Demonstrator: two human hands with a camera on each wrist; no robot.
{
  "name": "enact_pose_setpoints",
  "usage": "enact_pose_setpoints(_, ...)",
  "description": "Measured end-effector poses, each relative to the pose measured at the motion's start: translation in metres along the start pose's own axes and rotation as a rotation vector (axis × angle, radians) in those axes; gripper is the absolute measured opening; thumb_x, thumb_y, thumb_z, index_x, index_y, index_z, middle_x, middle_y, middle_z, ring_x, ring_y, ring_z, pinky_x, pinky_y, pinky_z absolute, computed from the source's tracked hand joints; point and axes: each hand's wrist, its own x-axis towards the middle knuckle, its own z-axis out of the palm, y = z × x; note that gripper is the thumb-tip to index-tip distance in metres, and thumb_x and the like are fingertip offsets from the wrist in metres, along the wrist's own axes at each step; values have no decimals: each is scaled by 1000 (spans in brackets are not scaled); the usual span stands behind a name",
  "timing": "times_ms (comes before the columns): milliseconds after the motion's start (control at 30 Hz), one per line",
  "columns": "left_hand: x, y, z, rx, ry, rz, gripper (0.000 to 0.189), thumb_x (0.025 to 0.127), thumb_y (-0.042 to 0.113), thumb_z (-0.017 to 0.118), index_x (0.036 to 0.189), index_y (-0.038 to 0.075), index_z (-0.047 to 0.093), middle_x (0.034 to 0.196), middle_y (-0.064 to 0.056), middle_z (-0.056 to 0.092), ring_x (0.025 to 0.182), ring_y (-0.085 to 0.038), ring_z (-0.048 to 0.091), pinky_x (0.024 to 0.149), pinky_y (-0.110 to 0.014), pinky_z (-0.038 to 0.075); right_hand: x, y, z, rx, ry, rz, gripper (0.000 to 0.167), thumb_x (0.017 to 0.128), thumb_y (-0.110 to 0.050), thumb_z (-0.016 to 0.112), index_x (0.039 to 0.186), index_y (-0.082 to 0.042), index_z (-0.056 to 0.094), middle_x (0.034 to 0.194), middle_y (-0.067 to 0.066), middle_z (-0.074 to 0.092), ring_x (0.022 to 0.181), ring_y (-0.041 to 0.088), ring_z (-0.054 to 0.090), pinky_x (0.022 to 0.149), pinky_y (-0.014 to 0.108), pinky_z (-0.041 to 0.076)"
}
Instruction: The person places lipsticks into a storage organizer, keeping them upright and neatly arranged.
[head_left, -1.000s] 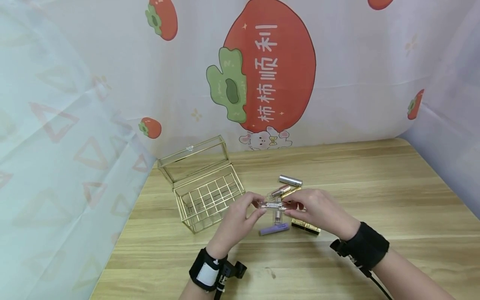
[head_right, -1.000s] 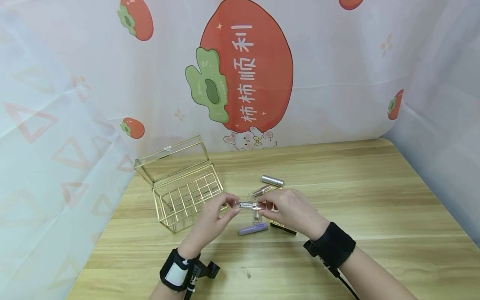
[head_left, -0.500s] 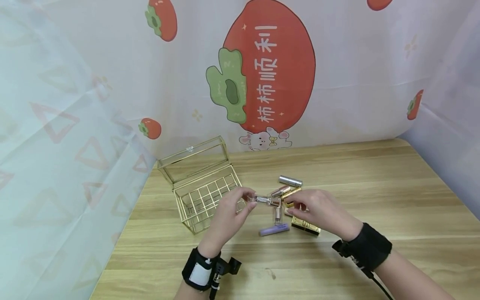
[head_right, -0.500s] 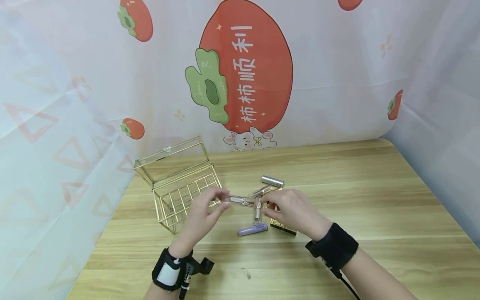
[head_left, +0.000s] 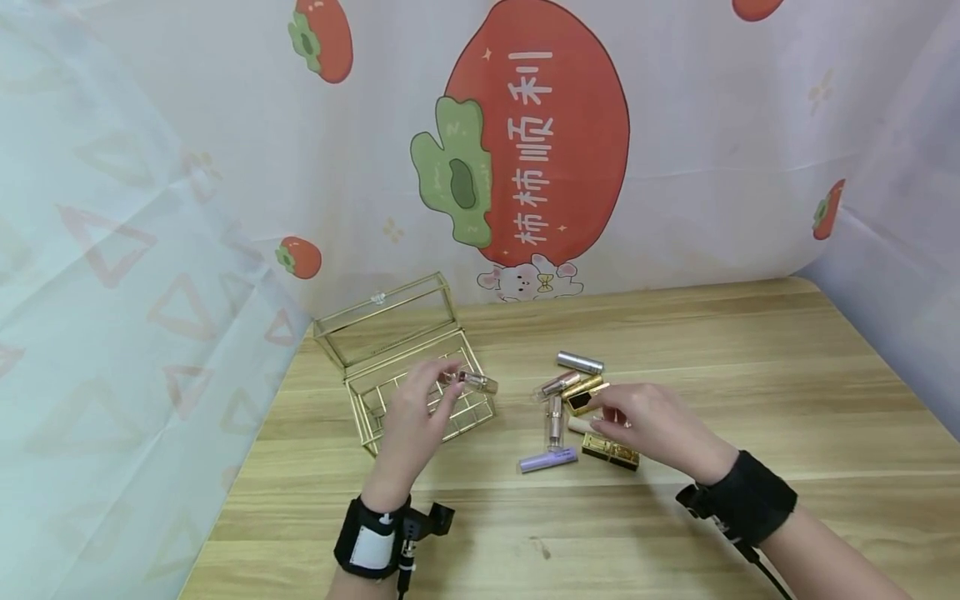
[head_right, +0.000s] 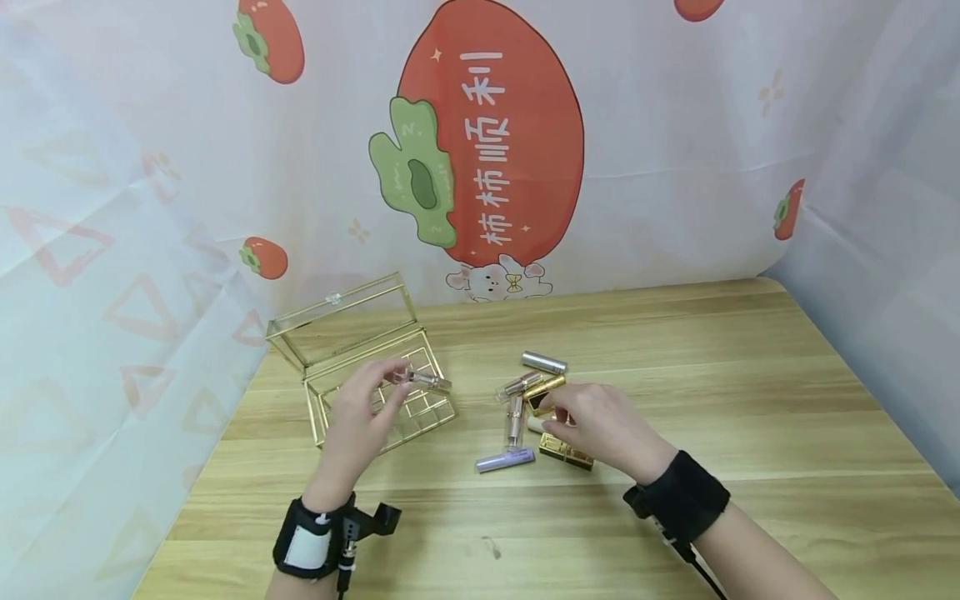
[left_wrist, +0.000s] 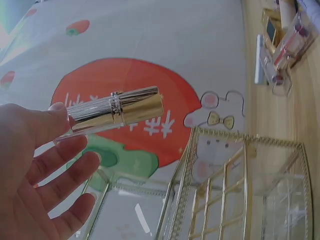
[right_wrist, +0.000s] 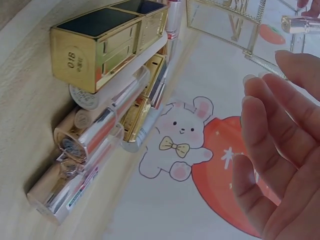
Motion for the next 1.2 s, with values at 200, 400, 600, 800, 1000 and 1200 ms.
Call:
enact_pose_setpoints(200, -4, -11, -11, 48, 52, -30, 30, 86, 8, 72, 115, 2, 66, 105, -11, 70, 94, -24, 67, 84, -39, 57, -4, 5, 3, -4, 0, 14, 12, 84, -20, 76, 94, -14, 74, 70, -15, 60, 60, -7, 45, 52, 14, 40)
enact_pose_setpoints(400, -7, -19, -17, 75, 69, -71, 33, 87, 9, 73, 119, 4, 67, 105, -11, 69, 94, -26, 67, 85, -41, 56, -9, 9, 5, 30, -42, 58, 13, 83, -18, 76, 96, -13, 75, 69, -15, 59, 58, -7, 44, 51, 14, 39)
enact_pose_setpoints(600, -10, -26, -23, 126, 98, -73, 34, 86, 6, 73, 119, 4, 67, 104, -13, 68, 90, -26, 67, 80, -40, 57, -13, 12, 6, 35, -65, 80, 12, 82, -17, 76, 94, -15, 74, 68, -15, 58, 56, -7, 42, 48, 14, 36)
enact_pose_setpoints(800, -12, -32, -27, 160, 99, -97, 36, 85, 5, 74, 120, 3, 67, 105, -15, 68, 91, -28, 67, 82, -41, 57, -17, 16, 12, 17, -82, 90, 12, 81, -23, 78, 90, -18, 73, 67, -17, 58, 53, -7, 41, 46, 14, 36)
enact_pose_setpoints(1000, -14, -33, -32, 204, 93, -110, 36, 84, 4, 74, 120, 2, 66, 107, -17, 69, 91, -29, 67, 80, -42, 58, -20, 19, 15, -2, -88, 87, 9, 81, -23, 77, 87, -19, 72, 66, -18, 56, 52, -7, 38, 46, 14, 34)
enact_pose_setpoints(1200, -16, -37, -35, 239, 87, -125, 35, 85, 3, 73, 119, 1, 66, 110, -18, 68, 92, -31, 67, 80, -42, 59, -23, 21, 17, 4, -141, 100, 15, 79, -29, 79, 88, -19, 72, 62, -17, 49, 51, -5, 35, 46, 15, 31)
